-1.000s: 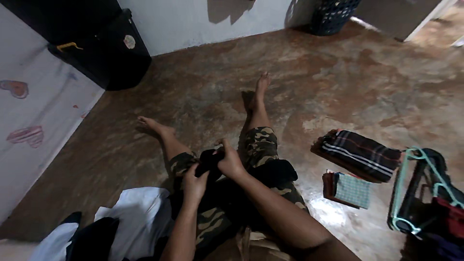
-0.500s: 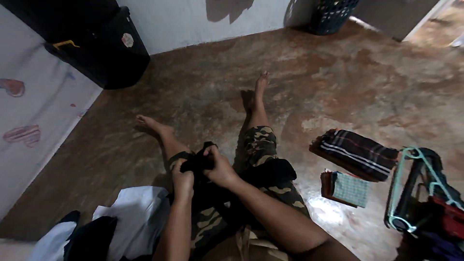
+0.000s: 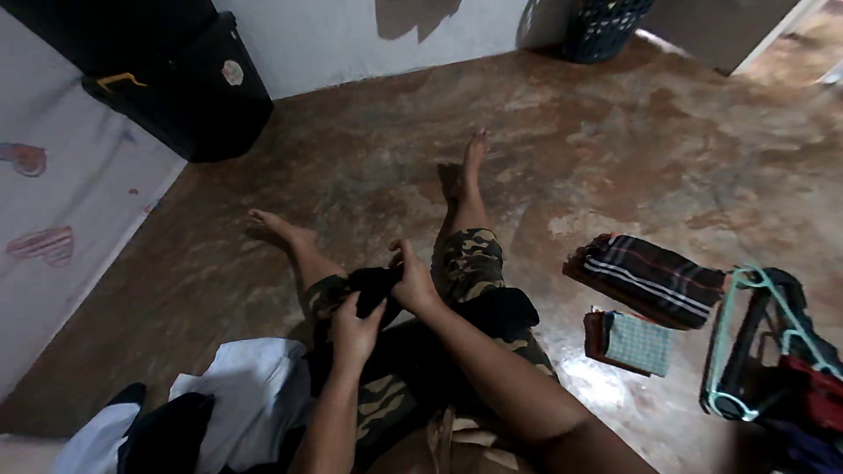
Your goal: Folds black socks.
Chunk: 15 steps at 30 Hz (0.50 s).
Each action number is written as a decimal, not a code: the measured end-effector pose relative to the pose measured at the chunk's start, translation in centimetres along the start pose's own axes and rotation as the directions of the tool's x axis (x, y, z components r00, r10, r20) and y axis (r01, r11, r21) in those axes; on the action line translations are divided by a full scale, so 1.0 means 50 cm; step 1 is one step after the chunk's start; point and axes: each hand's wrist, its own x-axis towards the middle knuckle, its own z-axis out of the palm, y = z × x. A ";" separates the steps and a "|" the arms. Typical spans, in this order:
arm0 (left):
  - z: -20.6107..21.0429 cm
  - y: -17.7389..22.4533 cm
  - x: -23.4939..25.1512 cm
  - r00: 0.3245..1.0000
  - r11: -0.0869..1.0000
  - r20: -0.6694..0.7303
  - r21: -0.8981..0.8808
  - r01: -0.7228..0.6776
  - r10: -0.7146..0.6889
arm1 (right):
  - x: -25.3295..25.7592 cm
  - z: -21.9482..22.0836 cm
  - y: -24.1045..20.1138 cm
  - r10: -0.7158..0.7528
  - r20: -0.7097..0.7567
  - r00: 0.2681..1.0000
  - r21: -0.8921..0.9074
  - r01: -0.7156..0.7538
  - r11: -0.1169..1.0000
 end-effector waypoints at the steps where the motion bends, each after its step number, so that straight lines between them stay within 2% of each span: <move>1: -0.002 -0.019 0.018 0.999 0.998 -0.024 0.044 0.033 -0.032 | -0.011 0.005 -0.001 -0.032 0.035 0.999 0.067 0.030 0.997; 3: -0.014 -0.056 0.058 0.994 0.993 -0.094 0.091 0.069 -0.060 | -0.044 0.021 -0.016 -0.128 0.182 0.975 0.151 0.100 0.983; 5: -0.021 -0.065 0.063 0.991 0.999 -0.129 0.014 0.035 -0.033 | -0.057 0.025 -0.026 -0.118 0.259 0.959 0.103 0.094 0.990; 7: -0.018 -0.021 0.021 0.992 1.000 -0.127 -0.028 -0.015 0.011 | -0.033 0.013 -0.020 -0.003 0.167 0.986 -0.022 0.007 1.000; 9: -0.005 0.017 -0.019 0.993 0.998 -0.099 -0.004 -0.068 0.067 | -0.003 0.003 -0.015 0.043 0.052 0.998 -0.074 -0.039 0.996; 11: 0.000 0.006 -0.012 0.995 0.999 -0.103 0.037 0.009 -0.005 | -0.005 0.005 -0.017 0.011 0.023 1.000 0.008 -0.011 1.000; 13: -0.010 -0.041 0.035 0.989 0.995 -0.141 0.085 0.058 -0.046 | -0.034 0.015 -0.030 -0.059 0.116 0.991 0.155 0.040 0.987; 15: -0.024 -0.075 0.064 0.979 1.000 -0.203 0.026 -0.004 0.009 | -0.069 0.026 -0.045 -0.159 0.199 0.967 0.214 0.116 0.970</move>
